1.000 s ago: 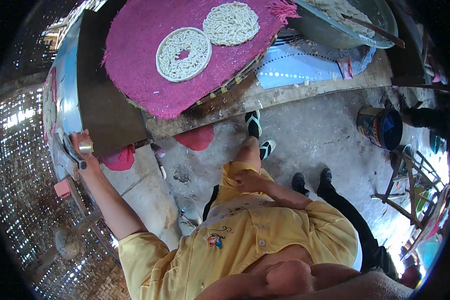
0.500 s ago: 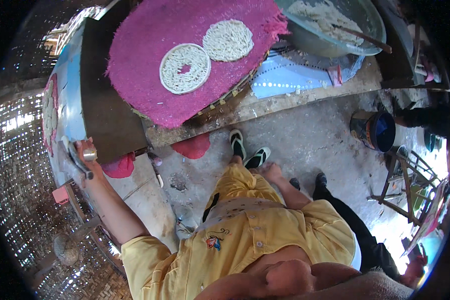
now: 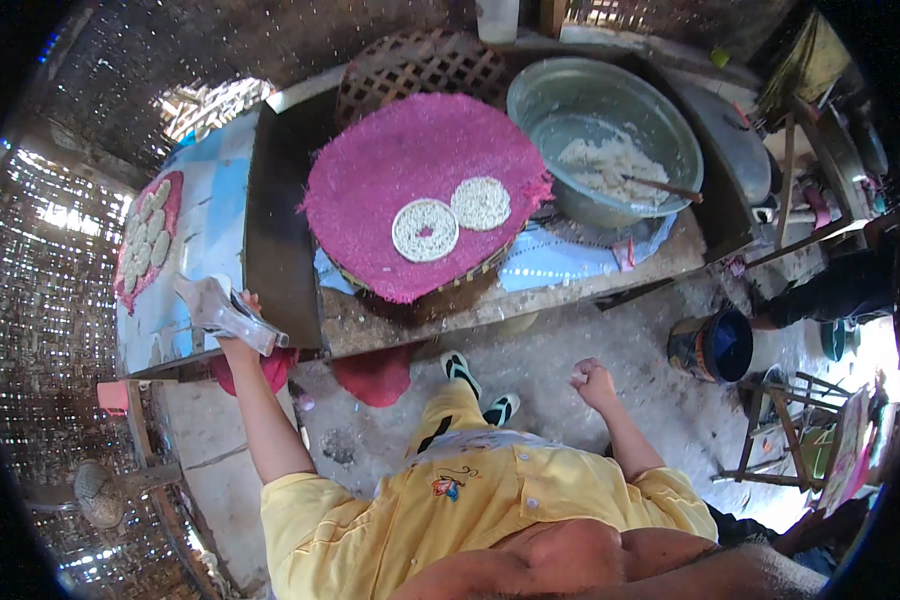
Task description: The person shapes dough into discs by placing a small amount of dough onto a platform using a tool, pressing it into a circular mold, and then placing the finished discs onto a drying rack.
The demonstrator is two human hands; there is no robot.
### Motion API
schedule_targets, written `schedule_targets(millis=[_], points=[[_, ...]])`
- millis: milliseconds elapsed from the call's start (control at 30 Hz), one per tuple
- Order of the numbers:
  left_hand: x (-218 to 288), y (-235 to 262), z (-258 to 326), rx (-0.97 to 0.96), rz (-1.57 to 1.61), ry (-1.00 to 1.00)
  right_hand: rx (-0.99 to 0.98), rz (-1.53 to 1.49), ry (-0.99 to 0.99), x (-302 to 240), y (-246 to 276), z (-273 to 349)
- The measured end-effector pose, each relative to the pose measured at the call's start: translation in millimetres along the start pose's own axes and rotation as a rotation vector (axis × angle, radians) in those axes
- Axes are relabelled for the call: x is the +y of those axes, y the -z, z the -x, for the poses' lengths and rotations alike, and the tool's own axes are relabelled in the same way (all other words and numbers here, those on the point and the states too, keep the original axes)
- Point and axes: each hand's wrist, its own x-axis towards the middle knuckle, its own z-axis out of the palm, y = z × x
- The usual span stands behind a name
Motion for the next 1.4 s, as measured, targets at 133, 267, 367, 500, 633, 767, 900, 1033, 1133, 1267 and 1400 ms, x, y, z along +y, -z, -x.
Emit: schedule_targets(millis=[133,267,367,500,633,767,900,1033,1133,1267,1400], points=[[-12.3,21.3,-13.1,-0.147,0.249,0.081,-0.028,-0.025,0.251,-68.4,38.5,1.6],[-16.9,17.0,-11.4,-0.014,0.162,0.089,-0.030,0.039,0.419,-126.9,92.8,2.4],[-28.6,33.9,-23.6,-0.025,0.170,0.060,0.125,0.104,0.579,-144.6,154.4,-1.1],[81.9,-72.0,-12.8,-0.310,-0.344,-0.285,0.420,-0.040,0.627,-188.5,244.4,4.1],[134.5,-219.7,-2.1,-0.750,-0.706,-0.851,0.527,-0.145,0.849,-254.1,300.5,8.8],[116.3,-330.5,24.0,-0.838,-0.734,-1.199,0.623,-0.295,1.080,-311.7,312.7,-11.3],[87.9,-386.8,33.6,-0.798,-0.800,-1.309,0.761,-0.018,0.867,-330.8,327.4,-13.3],[90.2,-414.0,32.4,-1.070,-0.947,-0.955,1.029,0.250,1.074,-313.3,330.9,-26.6],[98.5,-427.0,33.6,-1.169,-1.017,-0.981,0.689,0.225,1.184,-296.1,341.1,-21.4],[85.5,-448.2,41.0,-1.173,-1.006,-1.038,0.326,-0.136,0.815,-276.0,375.5,-25.7],[73.6,-458.4,28.9,-1.147,-0.930,-1.031,0.330,-0.281,0.910,-221.2,405.3,-58.5]])
